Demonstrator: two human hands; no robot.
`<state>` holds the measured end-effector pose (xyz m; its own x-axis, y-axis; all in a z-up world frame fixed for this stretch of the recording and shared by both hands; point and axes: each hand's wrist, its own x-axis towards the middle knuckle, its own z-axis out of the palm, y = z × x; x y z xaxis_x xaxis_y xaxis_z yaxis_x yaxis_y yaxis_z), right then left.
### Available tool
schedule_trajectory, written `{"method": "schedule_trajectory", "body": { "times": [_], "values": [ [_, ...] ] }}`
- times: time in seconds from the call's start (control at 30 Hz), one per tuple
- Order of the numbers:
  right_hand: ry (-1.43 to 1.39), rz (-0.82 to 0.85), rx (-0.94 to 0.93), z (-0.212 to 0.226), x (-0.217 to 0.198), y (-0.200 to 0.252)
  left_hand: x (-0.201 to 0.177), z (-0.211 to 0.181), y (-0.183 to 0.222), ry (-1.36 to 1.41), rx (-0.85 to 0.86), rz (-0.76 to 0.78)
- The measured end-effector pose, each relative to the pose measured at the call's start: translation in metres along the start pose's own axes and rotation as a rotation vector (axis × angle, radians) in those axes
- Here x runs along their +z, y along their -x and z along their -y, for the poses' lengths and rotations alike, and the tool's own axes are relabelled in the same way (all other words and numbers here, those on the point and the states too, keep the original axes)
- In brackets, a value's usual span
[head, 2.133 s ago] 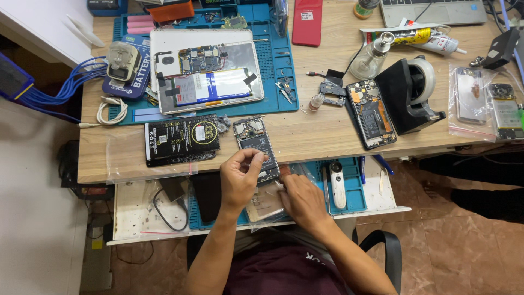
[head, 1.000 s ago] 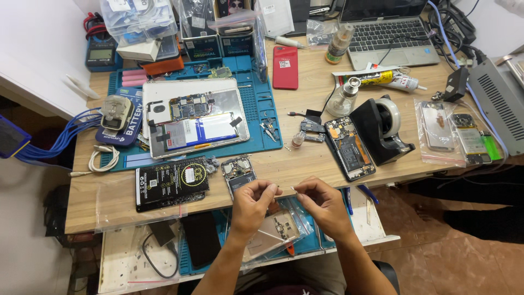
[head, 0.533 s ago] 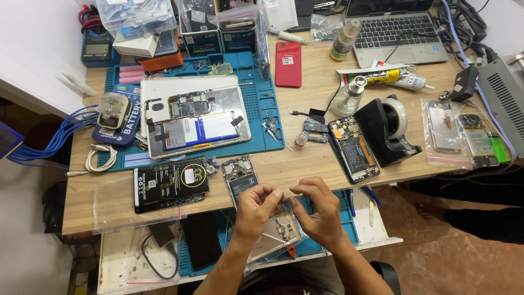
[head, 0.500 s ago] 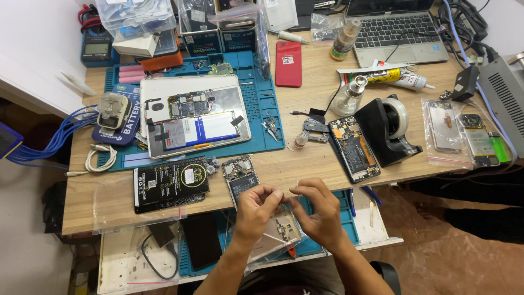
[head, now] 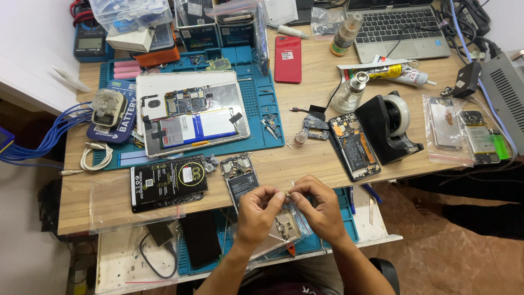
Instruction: The person cleans the interior of a disassembled smartphone using a cotton swab and tweezers. They wipe the battery area and other internal components, then use tweezers to adjust small parts within the device.
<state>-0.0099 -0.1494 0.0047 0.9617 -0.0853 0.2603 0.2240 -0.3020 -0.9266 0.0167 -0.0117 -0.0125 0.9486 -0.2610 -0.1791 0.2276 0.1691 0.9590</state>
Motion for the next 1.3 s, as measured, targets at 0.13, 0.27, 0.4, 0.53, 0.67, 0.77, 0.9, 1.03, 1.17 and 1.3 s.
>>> {"method": "schedule_trajectory", "body": {
  "times": [0.13, 0.27, 0.4, 0.53, 0.67, 0.77, 0.9, 1.03, 1.17, 1.3],
  "values": [
    [-0.049, -0.001, 0.003, 0.003, 0.002, -0.002, 0.000, 0.003, 0.002, -0.014, 0.036, 0.013],
    [-0.116, 0.023, 0.045, -0.003, 0.003, 0.000, -0.001, 0.007, 0.003, 0.023, 0.024, 0.023],
    [-0.353, 0.070, 0.153, -0.010, 0.003, 0.002, -0.003, 0.004, 0.003, 0.077, 0.019, 0.072],
    [-0.391, 0.067, 0.214, -0.008, 0.002, 0.000, -0.004, 0.001, 0.003, 0.090, 0.013, 0.082],
    [-0.350, 0.074, 0.215, -0.008, 0.002, -0.001, -0.004, 0.004, 0.002, 0.073, -0.005, 0.049],
    [-0.301, 0.059, 0.222, -0.014, -0.002, -0.001, -0.004, 0.008, -0.002, 0.126, -0.022, 0.037],
    [-0.240, -0.044, 0.278, -0.023, -0.016, -0.002, -0.007, 0.007, -0.005, 0.165, -0.092, -0.011],
    [0.027, -0.075, 0.060, -0.003, -0.054, -0.030, -0.012, 0.010, -0.006, 0.211, -0.094, -0.035],
    [0.492, -0.311, 0.039, 0.008, -0.096, -0.082, -0.015, 0.012, -0.010, 0.146, -0.060, -0.089],
    [0.900, -0.331, -0.224, -0.029, -0.145, -0.141, -0.017, 0.008, -0.012, 0.089, -0.049, -0.102]
  ]
}}
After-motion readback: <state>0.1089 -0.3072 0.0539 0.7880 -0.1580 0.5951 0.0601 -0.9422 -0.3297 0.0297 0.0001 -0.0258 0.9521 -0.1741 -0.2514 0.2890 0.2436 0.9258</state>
